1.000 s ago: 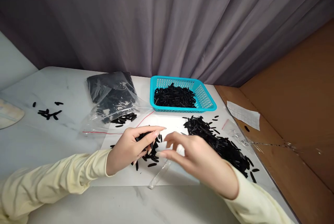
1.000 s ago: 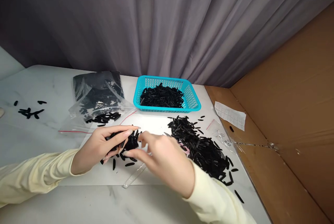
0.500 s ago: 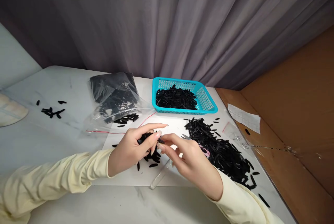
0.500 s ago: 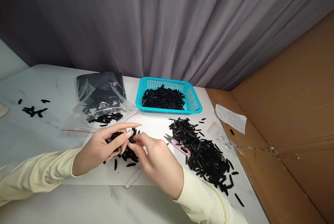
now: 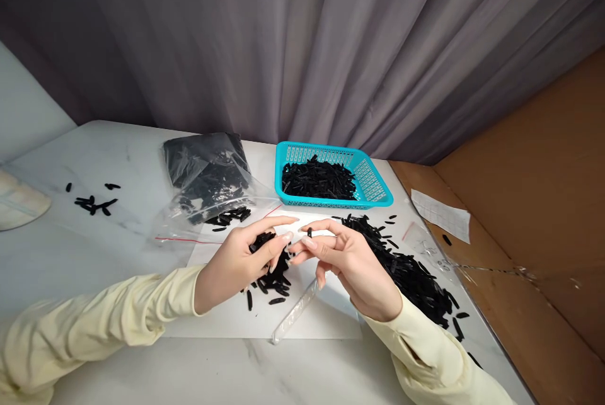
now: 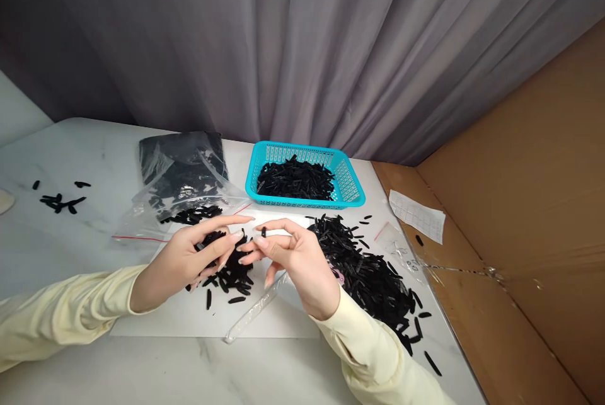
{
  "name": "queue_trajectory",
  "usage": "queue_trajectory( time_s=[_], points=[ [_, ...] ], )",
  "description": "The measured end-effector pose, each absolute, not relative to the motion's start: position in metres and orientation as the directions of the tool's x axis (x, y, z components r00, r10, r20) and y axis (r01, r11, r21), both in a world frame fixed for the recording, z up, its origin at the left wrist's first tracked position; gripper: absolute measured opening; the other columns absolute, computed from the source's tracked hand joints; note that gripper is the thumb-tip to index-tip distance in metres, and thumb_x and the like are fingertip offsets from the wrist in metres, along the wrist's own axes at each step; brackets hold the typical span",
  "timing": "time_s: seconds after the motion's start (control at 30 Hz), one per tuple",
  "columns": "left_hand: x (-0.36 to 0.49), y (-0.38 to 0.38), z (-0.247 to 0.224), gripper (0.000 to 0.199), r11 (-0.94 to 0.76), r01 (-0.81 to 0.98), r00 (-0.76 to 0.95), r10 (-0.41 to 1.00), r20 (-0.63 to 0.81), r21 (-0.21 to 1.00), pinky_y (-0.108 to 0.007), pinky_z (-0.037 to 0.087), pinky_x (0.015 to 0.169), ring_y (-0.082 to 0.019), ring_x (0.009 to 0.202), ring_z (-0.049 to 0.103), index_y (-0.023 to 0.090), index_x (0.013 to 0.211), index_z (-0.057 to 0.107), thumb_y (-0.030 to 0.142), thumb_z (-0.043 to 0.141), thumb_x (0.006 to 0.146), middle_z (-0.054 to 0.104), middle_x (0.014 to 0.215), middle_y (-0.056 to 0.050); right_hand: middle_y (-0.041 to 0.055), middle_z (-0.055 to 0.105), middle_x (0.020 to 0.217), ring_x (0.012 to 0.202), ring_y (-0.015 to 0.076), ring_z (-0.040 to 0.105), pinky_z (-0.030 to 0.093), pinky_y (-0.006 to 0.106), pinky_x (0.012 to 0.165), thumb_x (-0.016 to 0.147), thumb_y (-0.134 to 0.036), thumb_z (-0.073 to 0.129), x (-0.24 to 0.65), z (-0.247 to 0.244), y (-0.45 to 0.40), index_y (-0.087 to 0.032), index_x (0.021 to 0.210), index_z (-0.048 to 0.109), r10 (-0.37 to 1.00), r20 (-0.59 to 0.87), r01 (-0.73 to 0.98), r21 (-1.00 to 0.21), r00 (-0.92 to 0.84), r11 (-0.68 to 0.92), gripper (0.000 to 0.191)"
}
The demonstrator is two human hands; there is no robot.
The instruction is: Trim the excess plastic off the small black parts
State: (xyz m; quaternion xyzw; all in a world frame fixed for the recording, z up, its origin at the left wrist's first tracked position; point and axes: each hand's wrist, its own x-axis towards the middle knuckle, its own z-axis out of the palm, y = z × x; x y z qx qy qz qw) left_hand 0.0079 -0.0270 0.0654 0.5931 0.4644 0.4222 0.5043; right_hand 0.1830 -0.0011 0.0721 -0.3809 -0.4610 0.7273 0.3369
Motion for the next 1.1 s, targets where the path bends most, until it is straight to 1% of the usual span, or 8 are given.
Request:
queue_trajectory(
  time_s=[0.1, 0.2, 0.3, 0.4, 0.63, 0.73, 0.93, 1.1],
  points=[
    [0.008, -0.028, 0.064, 0.027, -0.111, 0.222, 0.22, 0.974, 0.061, 0.969, -0.015, 0.03, 0.031, -0.005, 0.034, 0.032, 0.014, 0.106, 0.062, 0.024, 0.048, 0.085, 0.041, 0.043, 0.008, 0.0099, 0.069, 0.091, 0.085, 0.0223, 0.069, 0.043, 0.014, 0.039, 0.072, -0.025, 0.07, 0.184, 0.07, 0.001, -0.015, 0.077, 0.052, 0.802, -0.366, -0.221, -0.832, -0.472, -0.51, 0.021],
    [0.008, -0.03, 0.06, 0.029, -0.186, 0.322, 0.23, 0.966, 0.114, 0.928, -0.015, 0.038, 0.036, -0.006, 0.038, 0.042, 0.013, 0.107, 0.064, 0.025, 0.05, 0.085, 0.052, 0.046, 0.006, 0.0046, 0.068, 0.092, 0.089, 0.0178, 0.067, 0.05, 0.015, 0.054, 0.069, -0.019, 0.073, 0.183, 0.067, 0.0, -0.015, 0.068, 0.051, 0.766, -0.458, -0.306, -0.726, -0.451, -0.615, 0.022],
    [0.009, -0.032, 0.057, 0.027, -0.3, 0.371, 0.225, 0.947, 0.228, 0.879, -0.017, 0.05, 0.053, -0.011, 0.056, 0.06, 0.013, 0.105, 0.067, 0.022, 0.055, 0.082, 0.07, 0.069, -0.001, -0.0011, 0.066, 0.088, 0.083, 0.0107, 0.065, 0.051, 0.018, 0.068, 0.068, -0.02, 0.074, 0.179, 0.065, -0.006, -0.016, 0.062, 0.053, 0.748, -0.487, -0.362, -0.666, -0.451, -0.652, 0.023],
    [0.009, -0.033, 0.054, 0.022, -0.414, 0.359, 0.225, 0.908, 0.353, 0.836, -0.018, 0.053, 0.068, -0.014, 0.072, 0.066, 0.012, 0.098, 0.069, 0.016, 0.057, 0.08, 0.072, 0.09, -0.007, -0.0031, 0.064, 0.085, 0.076, 0.0063, 0.059, 0.047, 0.017, 0.067, 0.068, -0.023, 0.074, 0.175, 0.066, -0.013, -0.016, 0.064, 0.06, 0.729, -0.491, -0.369, -0.64, -0.477, -0.673, 0.017],
    [0.008, -0.034, 0.058, 0.02, -0.484, 0.345, 0.194, 0.875, 0.444, 0.804, -0.016, 0.051, 0.057, -0.011, 0.06, 0.063, 0.011, 0.09, 0.071, 0.01, 0.054, 0.08, 0.072, 0.08, -0.006, 0.0033, 0.063, 0.1, 0.093, 0.0131, 0.054, 0.043, 0.021, 0.069, 0.076, -0.029, 0.067, 0.175, 0.076, -0.02, -0.02, 0.081, 0.069, 0.749, -0.418, -0.334, -0.707, -0.515, -0.624, 0.011],
    [0.008, -0.036, 0.063, 0.021, -0.395, 0.325, 0.215, 0.915, 0.34, 0.859, -0.016, 0.046, 0.045, -0.007, 0.044, 0.052, 0.011, 0.092, 0.071, 0.014, 0.055, 0.079, 0.067, 0.061, -0.001, 0.0044, 0.063, 0.106, 0.093, 0.0137, 0.053, 0.04, 0.021, 0.067, 0.074, -0.029, 0.068, 0.175, 0.076, -0.022, -0.019, 0.074, 0.069, 0.785, -0.407, -0.345, -0.734, -0.466, -0.585, 0.011],
    [0.006, -0.042, 0.071, 0.031, 0.077, 0.296, 0.241, 0.959, -0.153, 0.952, -0.013, 0.028, 0.025, -0.004, 0.034, 0.032, 0.016, 0.102, 0.069, 0.034, 0.055, 0.081, 0.043, 0.044, 0.006, 0.0022, 0.066, 0.098, 0.083, 0.0116, 0.051, 0.036, 0.023, 0.068, 0.067, -0.03, 0.074, 0.171, 0.07, -0.025, -0.019, 0.065, 0.069, 0.86, -0.387, -0.346, -0.798, -0.334, -0.493, 0.012],
    [0.005, -0.042, 0.075, 0.034, 0.192, 0.256, 0.238, 0.937, -0.254, 0.947, -0.012, 0.028, 0.026, -0.005, 0.037, 0.03, 0.018, 0.102, 0.068, 0.039, 0.053, 0.081, 0.038, 0.045, 0.006, 0.0009, 0.065, 0.092, 0.077, 0.0109, 0.048, 0.034, 0.023, 0.065, 0.066, -0.029, 0.075, 0.17, 0.071, -0.026, -0.02, 0.062, 0.07, 0.9, -0.319, -0.338, -0.846, -0.297, -0.412, 0.01]
  ],
)
